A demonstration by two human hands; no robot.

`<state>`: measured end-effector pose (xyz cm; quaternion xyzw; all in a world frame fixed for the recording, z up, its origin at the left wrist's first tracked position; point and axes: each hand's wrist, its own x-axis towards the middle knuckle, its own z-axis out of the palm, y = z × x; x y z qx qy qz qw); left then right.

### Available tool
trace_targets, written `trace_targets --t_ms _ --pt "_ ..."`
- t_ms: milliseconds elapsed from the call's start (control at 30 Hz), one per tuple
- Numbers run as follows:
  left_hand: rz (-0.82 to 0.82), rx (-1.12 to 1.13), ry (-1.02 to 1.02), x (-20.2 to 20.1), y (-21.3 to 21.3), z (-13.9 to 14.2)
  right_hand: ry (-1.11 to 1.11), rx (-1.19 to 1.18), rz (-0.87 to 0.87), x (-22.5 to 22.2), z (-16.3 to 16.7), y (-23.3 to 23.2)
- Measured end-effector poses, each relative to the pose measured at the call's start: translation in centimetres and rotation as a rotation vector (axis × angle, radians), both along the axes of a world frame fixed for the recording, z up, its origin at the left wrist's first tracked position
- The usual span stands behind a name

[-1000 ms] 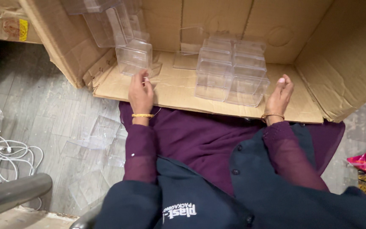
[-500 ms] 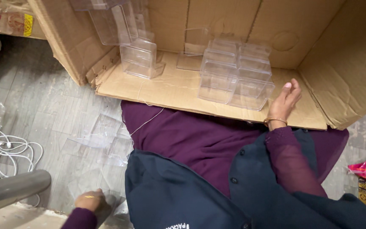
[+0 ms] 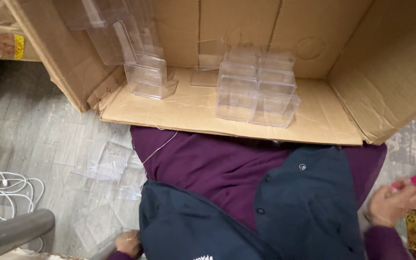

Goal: The person sits on the floor in front of an open cardboard box, takes clear plastic boxes out of plastic bags one at a time, and stacks the boxes inside the carton. They continue unwrapping and stacking the boxes throughout the episode.

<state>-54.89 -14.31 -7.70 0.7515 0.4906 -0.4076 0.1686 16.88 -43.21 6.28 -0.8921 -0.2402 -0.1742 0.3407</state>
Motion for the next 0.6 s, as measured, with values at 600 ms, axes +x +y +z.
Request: trace_targets --t_ms 600 --pt "0.248 0.414 -1.277 38.8 25.8 13.4 1.126 -0.634 -0.252 -6.0 -5.7 -7.3"
